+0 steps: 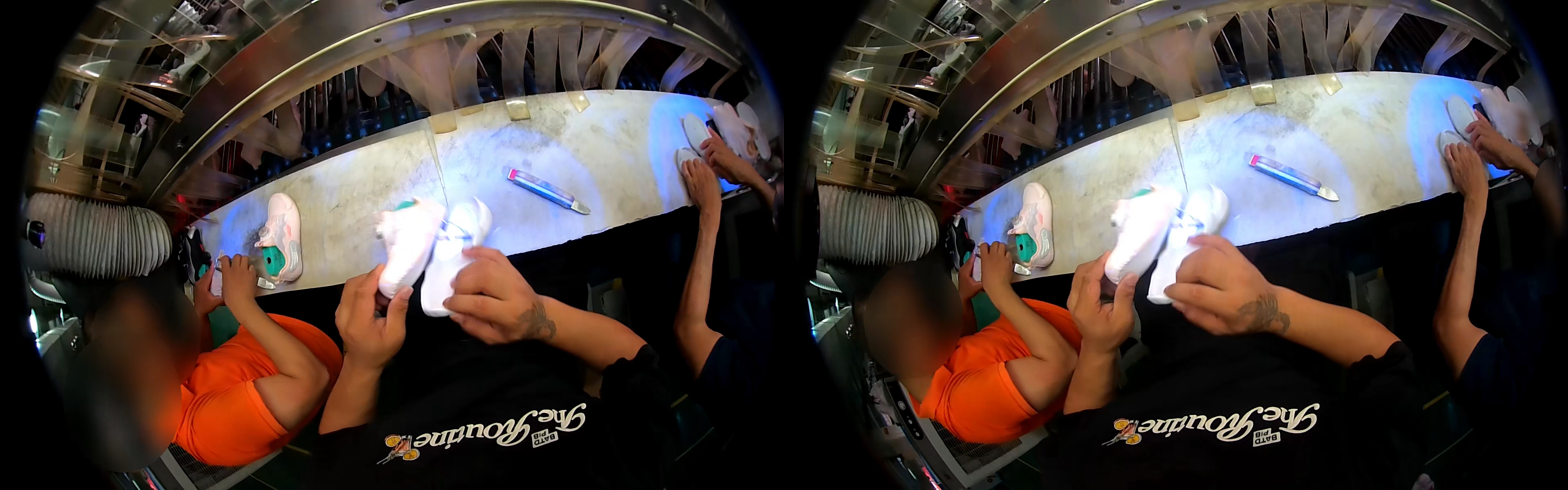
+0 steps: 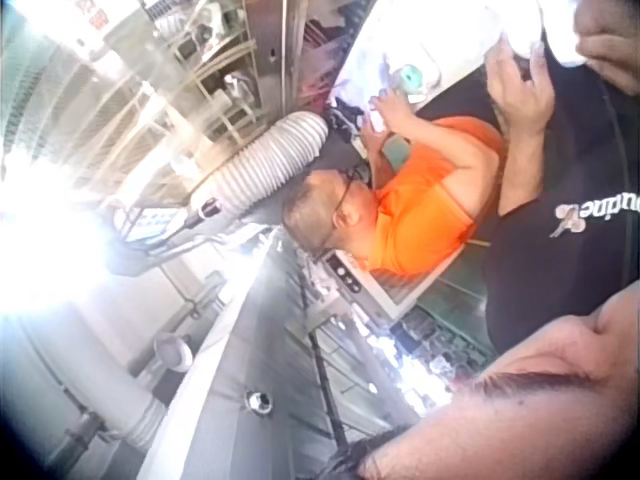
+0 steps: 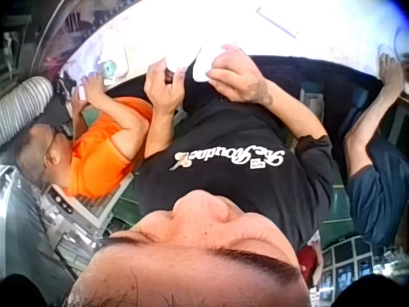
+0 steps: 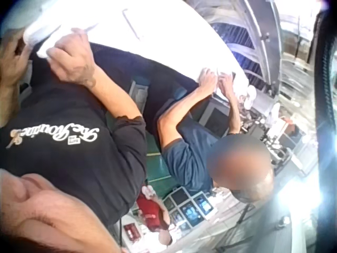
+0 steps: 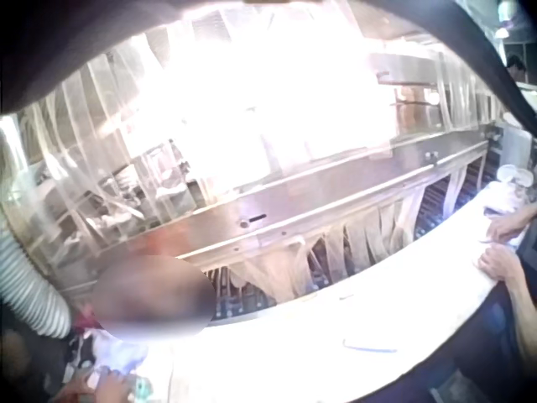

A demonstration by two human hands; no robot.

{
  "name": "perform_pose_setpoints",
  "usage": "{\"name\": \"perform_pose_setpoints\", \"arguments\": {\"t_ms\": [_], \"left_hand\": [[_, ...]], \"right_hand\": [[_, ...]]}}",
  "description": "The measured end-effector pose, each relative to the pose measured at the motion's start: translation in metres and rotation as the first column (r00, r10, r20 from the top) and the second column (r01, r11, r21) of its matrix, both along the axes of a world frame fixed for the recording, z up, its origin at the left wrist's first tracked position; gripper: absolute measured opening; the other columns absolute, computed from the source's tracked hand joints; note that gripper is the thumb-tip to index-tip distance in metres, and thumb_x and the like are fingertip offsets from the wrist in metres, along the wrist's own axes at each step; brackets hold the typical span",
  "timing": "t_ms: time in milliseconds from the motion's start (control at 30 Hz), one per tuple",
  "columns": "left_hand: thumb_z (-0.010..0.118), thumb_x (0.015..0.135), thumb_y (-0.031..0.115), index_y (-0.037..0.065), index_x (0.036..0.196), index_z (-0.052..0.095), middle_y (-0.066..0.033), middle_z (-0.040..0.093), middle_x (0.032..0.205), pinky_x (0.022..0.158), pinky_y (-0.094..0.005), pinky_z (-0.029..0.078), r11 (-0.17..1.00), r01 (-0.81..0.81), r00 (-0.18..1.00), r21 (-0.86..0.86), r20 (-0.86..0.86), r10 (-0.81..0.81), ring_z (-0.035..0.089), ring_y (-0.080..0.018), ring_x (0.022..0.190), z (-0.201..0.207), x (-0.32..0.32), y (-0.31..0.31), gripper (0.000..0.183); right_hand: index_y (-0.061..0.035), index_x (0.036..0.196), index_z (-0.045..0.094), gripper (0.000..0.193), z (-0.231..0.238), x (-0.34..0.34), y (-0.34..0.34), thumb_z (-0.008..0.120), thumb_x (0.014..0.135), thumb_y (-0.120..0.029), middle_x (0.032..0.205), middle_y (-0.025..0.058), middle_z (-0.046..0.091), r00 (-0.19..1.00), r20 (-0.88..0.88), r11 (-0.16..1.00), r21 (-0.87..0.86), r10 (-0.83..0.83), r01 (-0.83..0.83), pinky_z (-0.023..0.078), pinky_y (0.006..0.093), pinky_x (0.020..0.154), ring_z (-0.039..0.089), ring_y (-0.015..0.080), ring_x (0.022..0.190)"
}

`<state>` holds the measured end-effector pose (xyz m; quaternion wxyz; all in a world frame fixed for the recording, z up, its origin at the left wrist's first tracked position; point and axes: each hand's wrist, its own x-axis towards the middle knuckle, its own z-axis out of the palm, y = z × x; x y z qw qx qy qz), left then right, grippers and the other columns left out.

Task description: The person assembles a white sneaker by hand, starting with cleaning the sole and upper. They insert a white insole into the shoe, followed by a green foam insert. The person then wipes the exterior of the shoe with a cloth and uses a utility knife to trim excess material from the sole. The process is repeated for a second shoe.

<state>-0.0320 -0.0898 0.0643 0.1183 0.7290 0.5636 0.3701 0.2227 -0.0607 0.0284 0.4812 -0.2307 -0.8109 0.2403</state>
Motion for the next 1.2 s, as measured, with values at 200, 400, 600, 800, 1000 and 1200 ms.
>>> {"name": "perform_pose_setpoints", "arguments": {"t_ms": [200,400,600,800,1000,1200], "left_hand": [[0.076,0.098,-0.007,-0.005,0.139,0.069,-0.0244,0.070,0.145,0.077,-0.0331,0.067,0.902,0.288,0.894,-0.323,0.428,-0.132,0.081,-0.0241,0.097,0.034,0.035,0.005,0.041],[0.063,0.107,-0.007,-0.004,0.158,0.051,-0.0235,0.057,0.163,0.098,-0.0308,0.062,0.793,0.560,0.589,-0.241,0.789,-0.177,0.073,-0.0211,0.125,0.007,0.058,-0.004,0.053],[0.069,0.110,0.009,-0.002,0.131,0.048,-0.0354,0.040,0.172,0.101,-0.0356,0.059,0.795,0.603,0.424,0.057,0.822,-0.380,0.065,-0.0267,0.136,-0.030,0.071,-0.028,0.032],[0.076,0.109,0.019,0.002,0.112,0.052,-0.0394,0.052,0.163,0.095,-0.0327,0.059,0.837,0.544,0.710,-0.062,0.566,-0.419,0.073,-0.0257,0.117,-0.025,0.064,-0.030,0.030],[0.075,0.110,0.020,0.001,0.113,0.051,-0.0375,0.059,0.158,0.095,-0.0335,0.060,0.850,0.524,0.662,-0.058,0.655,-0.364,0.075,-0.0234,0.114,-0.026,0.067,-0.034,0.031],[0.074,0.111,0.017,0.002,0.115,0.047,-0.0362,0.060,0.157,0.094,-0.0321,0.061,0.855,0.516,0.627,-0.053,0.704,-0.335,0.075,-0.0205,0.115,-0.029,0.066,-0.031,0.030]], "right_hand": [[0.0026,0.116,0.073,0.026,0.031,-0.009,-0.033,0.075,0.090,0.000,0.102,0.0159,0.068,0.976,-0.191,0.981,-0.177,-0.108,0.074,0.054,0.0419,0.077,0.065,0.0312,0.085],[0.0026,0.116,0.071,0.016,0.016,0.002,-0.052,0.070,0.106,-0.009,0.102,0.0139,0.067,0.888,-0.317,0.902,-0.381,-0.334,0.203,0.049,0.0339,0.075,0.059,0.0212,0.088],[0.0017,0.115,0.072,0.015,0.012,0.010,-0.064,0.077,0.105,-0.008,0.103,0.0111,0.068,0.884,-0.312,0.888,-0.411,-0.348,0.204,0.048,0.0308,0.072,0.058,0.0177,0.083],[0.0012,0.114,0.073,0.017,0.006,0.010,-0.071,0.082,0.100,-0.004,0.103,0.0109,0.068,0.892,-0.309,0.899,-0.392,-0.330,0.196,0.048,0.0299,0.072,0.059,0.0178,0.082],[0.0008,0.112,0.072,0.018,0.009,0.006,-0.078,0.083,0.098,-0.002,0.099,0.0098,0.066,0.878,-0.310,0.862,-0.470,-0.363,0.191,0.046,0.0289,0.069,0.058,0.0160,0.079],[0.0007,0.111,0.071,0.018,0.011,0.002,-0.076,0.082,0.097,0.000,0.099,0.0097,0.064,0.880,-0.284,0.852,-0.477,-0.381,0.215,0.045,0.0288,0.069,0.056,0.0152,0.079]]}}
